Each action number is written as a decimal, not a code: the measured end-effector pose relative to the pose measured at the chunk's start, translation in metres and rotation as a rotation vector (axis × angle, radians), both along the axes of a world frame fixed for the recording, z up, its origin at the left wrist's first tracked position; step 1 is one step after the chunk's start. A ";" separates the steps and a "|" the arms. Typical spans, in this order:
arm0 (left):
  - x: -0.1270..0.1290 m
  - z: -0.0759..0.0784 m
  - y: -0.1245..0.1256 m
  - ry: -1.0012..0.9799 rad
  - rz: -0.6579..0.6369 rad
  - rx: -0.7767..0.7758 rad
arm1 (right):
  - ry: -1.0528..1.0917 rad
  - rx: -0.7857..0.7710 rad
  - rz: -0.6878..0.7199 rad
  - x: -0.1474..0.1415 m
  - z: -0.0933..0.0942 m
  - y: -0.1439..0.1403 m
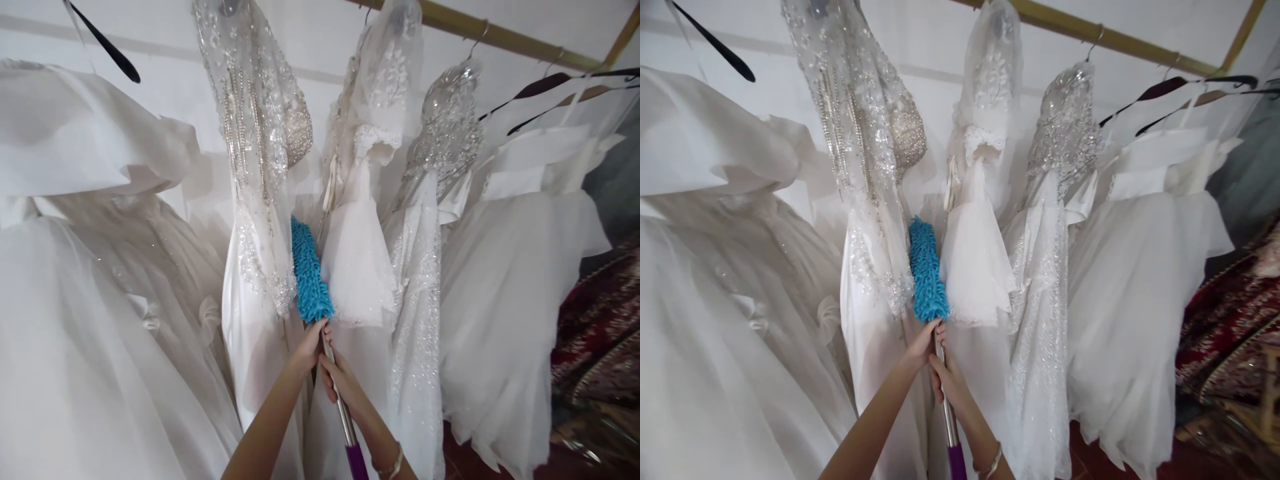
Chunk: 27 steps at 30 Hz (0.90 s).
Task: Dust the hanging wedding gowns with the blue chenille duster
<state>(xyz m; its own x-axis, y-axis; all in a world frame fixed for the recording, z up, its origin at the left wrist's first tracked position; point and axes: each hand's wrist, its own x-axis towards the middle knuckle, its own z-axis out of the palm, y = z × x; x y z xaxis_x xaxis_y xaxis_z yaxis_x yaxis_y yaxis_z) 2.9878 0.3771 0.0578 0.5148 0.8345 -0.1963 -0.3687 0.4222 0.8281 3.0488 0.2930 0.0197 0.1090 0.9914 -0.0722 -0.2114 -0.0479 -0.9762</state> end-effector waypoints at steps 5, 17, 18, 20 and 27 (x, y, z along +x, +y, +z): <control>0.002 0.045 -0.005 -0.089 -0.079 0.069 | -0.035 0.104 0.008 0.007 0.040 -0.003; 0.030 0.066 -0.010 -0.136 -0.157 0.083 | 0.055 0.120 -0.009 0.029 0.051 -0.007; 0.032 0.060 -0.009 -0.123 -0.151 0.072 | 0.069 0.102 -0.009 0.030 0.046 -0.007; 0.036 0.046 -0.008 -0.118 -0.122 0.072 | 0.100 0.067 -0.017 0.031 0.037 -0.008; 0.035 0.005 -0.007 -0.102 -0.090 0.027 | 0.122 -0.021 0.006 0.028 0.010 -0.011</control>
<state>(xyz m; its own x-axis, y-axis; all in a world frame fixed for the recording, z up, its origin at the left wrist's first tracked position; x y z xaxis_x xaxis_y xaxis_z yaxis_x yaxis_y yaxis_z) 3.0228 0.3704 0.0629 0.6043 0.7880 -0.1175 -0.4128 0.4358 0.7998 3.0766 0.2824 0.0300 0.0925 0.9901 -0.1055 -0.3284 -0.0697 -0.9420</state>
